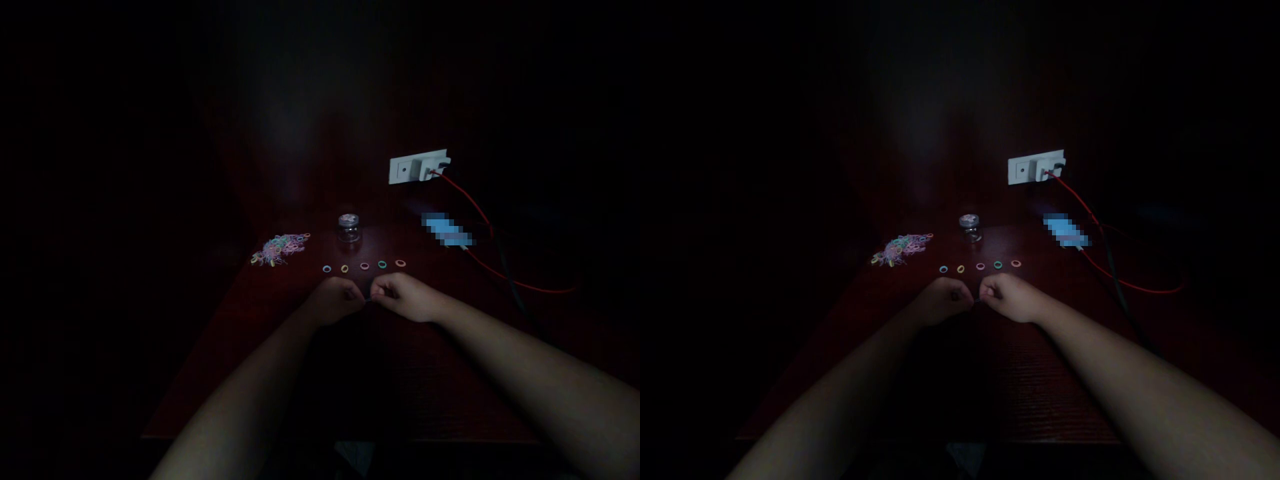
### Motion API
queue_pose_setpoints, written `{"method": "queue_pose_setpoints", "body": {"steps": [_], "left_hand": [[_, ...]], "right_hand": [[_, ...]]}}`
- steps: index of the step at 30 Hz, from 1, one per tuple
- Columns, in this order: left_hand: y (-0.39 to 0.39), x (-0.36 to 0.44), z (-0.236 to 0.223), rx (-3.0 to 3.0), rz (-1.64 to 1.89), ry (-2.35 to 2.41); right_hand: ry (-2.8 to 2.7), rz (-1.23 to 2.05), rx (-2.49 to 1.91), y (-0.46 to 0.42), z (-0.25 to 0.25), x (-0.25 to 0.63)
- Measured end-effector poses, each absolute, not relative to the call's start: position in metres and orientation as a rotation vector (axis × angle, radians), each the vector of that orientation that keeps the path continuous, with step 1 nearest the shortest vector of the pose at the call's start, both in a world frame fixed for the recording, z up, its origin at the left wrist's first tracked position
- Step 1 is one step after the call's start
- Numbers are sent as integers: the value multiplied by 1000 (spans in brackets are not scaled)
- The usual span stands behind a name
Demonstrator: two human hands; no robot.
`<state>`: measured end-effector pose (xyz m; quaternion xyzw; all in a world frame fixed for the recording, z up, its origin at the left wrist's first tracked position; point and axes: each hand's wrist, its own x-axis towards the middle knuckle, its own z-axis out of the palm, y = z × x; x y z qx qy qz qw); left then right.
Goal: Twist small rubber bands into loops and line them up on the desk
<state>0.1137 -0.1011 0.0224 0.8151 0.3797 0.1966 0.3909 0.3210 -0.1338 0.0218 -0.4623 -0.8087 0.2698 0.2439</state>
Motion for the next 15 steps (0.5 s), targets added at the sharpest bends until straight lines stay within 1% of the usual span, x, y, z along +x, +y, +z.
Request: {"method": "queue_pose_setpoints", "body": {"steps": [15], "left_hand": [[-101, 115, 22, 2082, 497, 964]], "right_hand": [[-2240, 727, -1248, -137, 26, 319]]}}
